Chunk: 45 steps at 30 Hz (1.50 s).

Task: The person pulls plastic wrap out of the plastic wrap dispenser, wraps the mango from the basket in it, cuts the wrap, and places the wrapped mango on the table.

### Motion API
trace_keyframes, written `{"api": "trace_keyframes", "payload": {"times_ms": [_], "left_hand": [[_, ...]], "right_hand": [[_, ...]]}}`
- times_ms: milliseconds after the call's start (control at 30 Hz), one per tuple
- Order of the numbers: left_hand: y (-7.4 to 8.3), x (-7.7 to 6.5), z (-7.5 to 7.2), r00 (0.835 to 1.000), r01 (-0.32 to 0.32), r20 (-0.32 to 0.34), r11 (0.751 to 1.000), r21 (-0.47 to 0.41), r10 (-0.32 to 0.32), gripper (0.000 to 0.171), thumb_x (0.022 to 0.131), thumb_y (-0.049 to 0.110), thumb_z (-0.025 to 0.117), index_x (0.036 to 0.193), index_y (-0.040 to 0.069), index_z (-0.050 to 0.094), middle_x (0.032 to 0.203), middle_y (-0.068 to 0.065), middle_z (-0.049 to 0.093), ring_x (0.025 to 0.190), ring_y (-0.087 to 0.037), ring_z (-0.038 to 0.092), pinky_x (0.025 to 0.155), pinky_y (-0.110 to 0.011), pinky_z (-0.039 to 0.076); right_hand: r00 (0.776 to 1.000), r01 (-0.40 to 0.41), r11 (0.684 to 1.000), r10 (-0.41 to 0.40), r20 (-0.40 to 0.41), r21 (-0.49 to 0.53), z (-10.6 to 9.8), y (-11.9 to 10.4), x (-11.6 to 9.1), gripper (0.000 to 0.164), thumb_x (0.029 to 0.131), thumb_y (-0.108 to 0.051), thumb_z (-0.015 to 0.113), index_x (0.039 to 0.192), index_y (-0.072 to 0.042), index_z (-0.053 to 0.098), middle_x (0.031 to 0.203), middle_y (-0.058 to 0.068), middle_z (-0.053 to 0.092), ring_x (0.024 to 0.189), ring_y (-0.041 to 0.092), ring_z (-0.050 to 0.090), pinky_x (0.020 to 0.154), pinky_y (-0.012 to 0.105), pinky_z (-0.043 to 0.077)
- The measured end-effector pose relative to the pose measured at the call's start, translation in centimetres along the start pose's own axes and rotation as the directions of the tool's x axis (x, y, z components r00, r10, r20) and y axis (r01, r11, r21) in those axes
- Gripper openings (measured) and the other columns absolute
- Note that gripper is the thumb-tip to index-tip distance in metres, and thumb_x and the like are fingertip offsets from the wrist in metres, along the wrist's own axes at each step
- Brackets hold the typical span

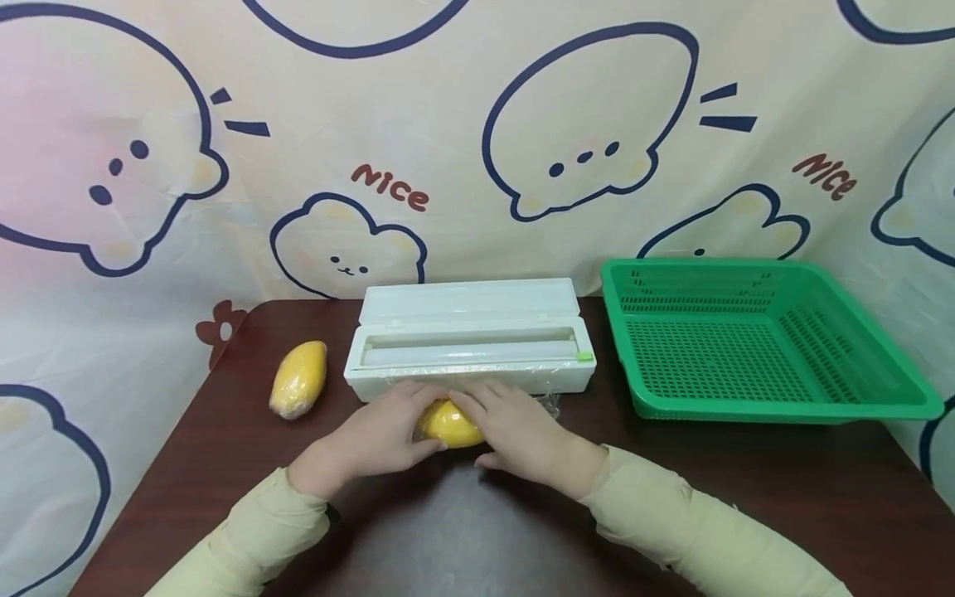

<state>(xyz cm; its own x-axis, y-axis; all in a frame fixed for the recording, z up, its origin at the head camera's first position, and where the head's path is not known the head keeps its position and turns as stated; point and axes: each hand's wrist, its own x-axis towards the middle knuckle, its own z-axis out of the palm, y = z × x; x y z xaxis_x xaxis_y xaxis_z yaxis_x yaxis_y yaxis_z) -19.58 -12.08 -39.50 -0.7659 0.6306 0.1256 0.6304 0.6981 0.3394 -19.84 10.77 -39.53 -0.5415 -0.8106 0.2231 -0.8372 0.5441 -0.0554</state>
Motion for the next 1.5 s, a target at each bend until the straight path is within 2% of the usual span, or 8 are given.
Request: {"api": "trace_keyframes", "payload": {"times_ms": [233, 500, 600, 767, 900, 1100, 1367, 1500], "left_hand": [[-0.3, -0.3, 0.1, 0.999, -0.005, -0.044, 0.999, -0.053, 0.003, 0.058, 0.081, 0.031, 0.077, 0.129, 0.005, 0.057, 0.123, -0.007, 0.06, 0.112, -0.022, 0.052, 0.094, -0.038, 0.046], [-2.3, -1.4, 0.1, 0.988, -0.113, -0.109, 0.994, -0.005, 0.112, 0.066, 0.078, 0.035, 0.08, 0.132, 0.005, 0.057, 0.12, -0.009, 0.06, 0.105, -0.02, 0.057, 0.086, -0.033, 0.051], [-2.6, -2.1, -0.3, 0.983, -0.109, -0.14, 0.993, 0.048, 0.115, 0.069, 0.074, 0.037, 0.083, 0.131, 0.007, 0.058, 0.118, -0.007, 0.06, 0.101, -0.019, 0.058, 0.082, -0.032, 0.052], [-0.9, -2.0, -1.0, 0.964, -0.115, -0.223, 0.984, 0.137, 0.144, 0.077, 0.068, 0.045, 0.086, 0.131, 0.012, 0.056, 0.122, -0.006, 0.057, 0.11, -0.022, 0.053, 0.088, -0.038, 0.05], [0.7, -0.9, -0.2, 0.962, -0.167, -0.184, 0.97, 0.179, 0.2, 0.073, 0.073, 0.041, 0.084, 0.13, 0.008, 0.052, 0.128, -0.007, 0.053, 0.117, -0.023, 0.049, 0.089, -0.038, 0.05], [0.5, -0.5, 1.4, 0.967, -0.134, -0.188, 0.973, 0.19, 0.17, 0.065, 0.077, 0.024, 0.084, 0.13, 0.007, 0.05, 0.13, -0.007, 0.051, 0.119, -0.021, 0.048, 0.093, -0.034, 0.048], [-0.2, -0.8, 1.6, 0.952, -0.145, -0.246, 0.977, 0.155, 0.18, 0.068, 0.073, 0.017, 0.086, 0.13, 0.005, 0.051, 0.128, -0.01, 0.052, 0.118, -0.023, 0.049, 0.097, -0.034, 0.045], [-0.3, -0.7, 1.6, 0.961, -0.117, -0.232, 0.983, 0.145, 0.148, 0.068, 0.072, 0.014, 0.086, 0.13, 0.007, 0.051, 0.128, -0.009, 0.052, 0.118, -0.023, 0.049, 0.097, -0.034, 0.045]], "right_hand": [[0.999, -0.032, 0.998, 0.031, -0.012, -0.056, 1.4, 0.0, 0.4, 0.079, 0.074, -0.02, 0.085, 0.138, 0.001, 0.042, 0.129, 0.011, 0.051, 0.113, 0.025, 0.053, 0.085, 0.036, 0.053], [0.999, -0.027, 1.0, 0.026, -0.037, -0.017, 1.5, 0.1, 0.2, 0.075, 0.077, -0.019, 0.082, 0.138, 0.0, 0.043, 0.129, 0.013, 0.052, 0.115, 0.026, 0.053, 0.084, 0.035, 0.054], [0.999, -0.029, 0.999, 0.028, -0.032, -0.014, 1.5, 0.0, 0.3, 0.075, 0.078, -0.02, 0.081, 0.139, 0.0, 0.043, 0.13, 0.014, 0.053, 0.116, 0.027, 0.053, 0.086, 0.037, 0.053], [0.997, -0.061, 0.998, 0.063, -0.034, 0.033, 1.3, 0.2, 0.3, 0.078, 0.078, -0.021, 0.081, 0.141, -0.001, 0.04, 0.129, 0.014, 0.055, 0.115, 0.027, 0.054, 0.087, 0.039, 0.052], [0.993, -0.103, 0.993, 0.107, -0.056, 0.063, 1.3, 0.5, 0.3, 0.076, 0.077, -0.024, 0.082, 0.138, -0.004, 0.041, 0.119, 0.011, 0.059, 0.106, 0.022, 0.056, 0.08, 0.036, 0.054], [0.992, -0.11, 0.992, 0.114, -0.059, 0.064, 1.4, 0.6, 0.3, 0.067, 0.078, -0.029, 0.082, 0.128, -0.003, 0.046, 0.112, 0.01, 0.06, 0.099, 0.021, 0.055, 0.078, 0.035, 0.053], [0.99, -0.099, 0.99, 0.108, -0.088, 0.101, 1.4, 0.8, 0.5, 0.06, 0.079, -0.027, 0.081, 0.123, -0.003, 0.049, 0.118, 0.009, 0.052, 0.094, 0.017, 0.055, 0.077, 0.033, 0.054], [0.988, -0.109, 0.986, 0.121, -0.095, 0.125, 1.3, 0.9, 0.5, 0.056, 0.08, -0.026, 0.081, 0.122, -0.006, 0.051, 0.113, 0.005, 0.046, 0.085, 0.012, 0.053, 0.073, 0.029, 0.053]]}}
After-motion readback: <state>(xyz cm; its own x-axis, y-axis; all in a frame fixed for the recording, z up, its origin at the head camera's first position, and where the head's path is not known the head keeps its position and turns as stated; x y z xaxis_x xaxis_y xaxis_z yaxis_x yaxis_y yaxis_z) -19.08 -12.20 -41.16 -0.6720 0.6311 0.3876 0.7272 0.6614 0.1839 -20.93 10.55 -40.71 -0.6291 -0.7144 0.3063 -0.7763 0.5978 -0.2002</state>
